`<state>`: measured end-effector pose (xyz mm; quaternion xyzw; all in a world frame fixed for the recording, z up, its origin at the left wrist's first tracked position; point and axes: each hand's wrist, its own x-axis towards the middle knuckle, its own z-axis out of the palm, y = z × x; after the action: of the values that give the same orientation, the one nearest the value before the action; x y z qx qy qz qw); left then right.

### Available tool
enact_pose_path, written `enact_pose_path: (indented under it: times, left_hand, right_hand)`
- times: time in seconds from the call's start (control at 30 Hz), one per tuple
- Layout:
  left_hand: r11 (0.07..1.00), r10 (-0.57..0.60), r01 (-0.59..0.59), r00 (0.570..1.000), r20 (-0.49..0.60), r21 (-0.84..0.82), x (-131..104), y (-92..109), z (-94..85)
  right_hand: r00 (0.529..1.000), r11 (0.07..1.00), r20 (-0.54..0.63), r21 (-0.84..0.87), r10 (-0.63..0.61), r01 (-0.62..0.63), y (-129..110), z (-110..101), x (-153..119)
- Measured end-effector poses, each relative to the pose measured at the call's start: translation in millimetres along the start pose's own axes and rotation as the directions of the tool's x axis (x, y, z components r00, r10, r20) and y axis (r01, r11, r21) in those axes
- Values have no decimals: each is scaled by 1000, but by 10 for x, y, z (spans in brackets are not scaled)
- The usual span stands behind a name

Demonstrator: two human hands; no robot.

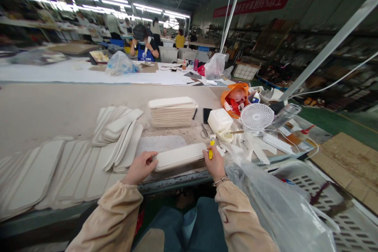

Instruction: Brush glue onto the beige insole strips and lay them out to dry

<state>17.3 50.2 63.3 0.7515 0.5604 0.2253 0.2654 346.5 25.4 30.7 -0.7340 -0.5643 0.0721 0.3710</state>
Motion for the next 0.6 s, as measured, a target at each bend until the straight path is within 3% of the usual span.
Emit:
enact_pose_path:
  times: [0.6]
  left_hand:
    - [1000,-15,15,1000,23,2,5,18,-14]
  right_hand:
    - [1000,1000,-7,-11,18,-19,66,59,-45]
